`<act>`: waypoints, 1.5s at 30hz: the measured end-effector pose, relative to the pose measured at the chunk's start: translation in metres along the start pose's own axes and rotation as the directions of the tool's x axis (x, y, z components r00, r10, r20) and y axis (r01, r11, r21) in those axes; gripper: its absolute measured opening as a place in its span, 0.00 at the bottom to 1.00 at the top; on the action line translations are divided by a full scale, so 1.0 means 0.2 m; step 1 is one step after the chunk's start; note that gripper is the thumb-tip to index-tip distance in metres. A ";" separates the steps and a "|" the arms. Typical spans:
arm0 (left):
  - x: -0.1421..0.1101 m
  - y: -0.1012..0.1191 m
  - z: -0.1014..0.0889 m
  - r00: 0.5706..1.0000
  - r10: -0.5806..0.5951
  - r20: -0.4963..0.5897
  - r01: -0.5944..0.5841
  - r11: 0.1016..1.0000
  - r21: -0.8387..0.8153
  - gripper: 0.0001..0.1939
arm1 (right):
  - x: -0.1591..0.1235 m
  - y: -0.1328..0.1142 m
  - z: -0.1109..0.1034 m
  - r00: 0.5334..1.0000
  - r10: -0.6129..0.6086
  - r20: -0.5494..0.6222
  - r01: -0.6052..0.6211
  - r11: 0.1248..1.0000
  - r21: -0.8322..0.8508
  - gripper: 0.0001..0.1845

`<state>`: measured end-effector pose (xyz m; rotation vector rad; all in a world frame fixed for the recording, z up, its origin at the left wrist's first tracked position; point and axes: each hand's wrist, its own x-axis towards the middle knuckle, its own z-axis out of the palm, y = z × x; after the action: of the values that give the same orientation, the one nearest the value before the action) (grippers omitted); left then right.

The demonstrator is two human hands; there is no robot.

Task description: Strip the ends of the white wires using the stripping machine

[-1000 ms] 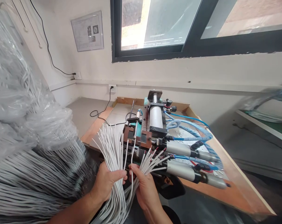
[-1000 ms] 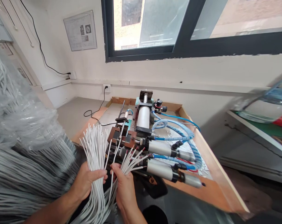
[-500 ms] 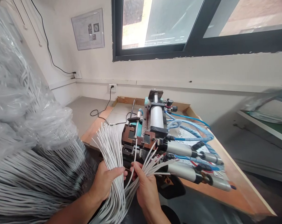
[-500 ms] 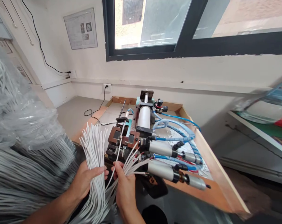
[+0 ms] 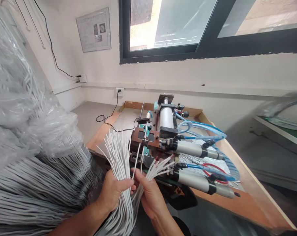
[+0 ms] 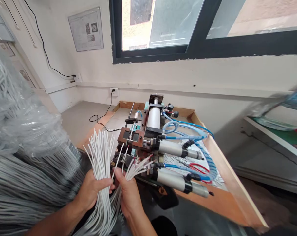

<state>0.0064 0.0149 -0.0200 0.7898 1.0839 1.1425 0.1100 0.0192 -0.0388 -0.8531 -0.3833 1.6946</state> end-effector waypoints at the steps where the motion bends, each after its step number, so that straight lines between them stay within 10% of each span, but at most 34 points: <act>1: 0.00 0.00 0.00 1.000 0.007 0.025 -0.007 1.000 0.006 0.09 | -0.01 0.00 0.00 1.000 -0.017 0.007 0.017 1.000 -0.026 0.15; 6: 0.00 0.00 -0.01 0.997 0.050 0.062 -0.050 0.999 -0.015 0.07 | -0.03 0.04 -0.04 0.959 -0.253 -0.123 0.237 0.962 -0.132 0.13; 16: 0.00 0.00 -0.02 0.998 -0.020 -0.053 0.019 1.000 -0.015 0.09 | 0.00 0.02 -0.07 0.944 -0.221 -0.245 0.205 0.974 -0.093 0.12; 25: 0.00 0.00 -0.01 0.999 0.001 0.052 -0.001 1.000 0.006 0.09 | -0.02 0.01 -0.03 0.997 -0.037 0.067 0.045 0.992 -0.119 0.13; 30: -0.01 0.01 -0.01 0.997 0.059 0.058 -0.057 0.998 -0.030 0.05 | -0.03 0.04 -0.07 0.946 -0.298 -0.125 0.269 0.941 -0.207 0.11; 38: -0.01 0.00 -0.01 0.998 -0.010 -0.055 0.008 0.999 -0.039 0.09 | 0.00 0.01 -0.06 0.955 -0.175 -0.239 0.160 0.984 -0.081 0.13; 45: -0.01 0.02 0.00 1.000 0.019 0.008 -0.019 1.000 0.014 0.07 | -0.03 0.00 -0.04 0.996 -0.035 0.085 0.048 0.986 -0.158 0.14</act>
<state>0.0049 0.0134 -0.0163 0.8163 1.0808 1.1484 0.1163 0.0121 -0.0428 -0.8876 -0.5956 1.6798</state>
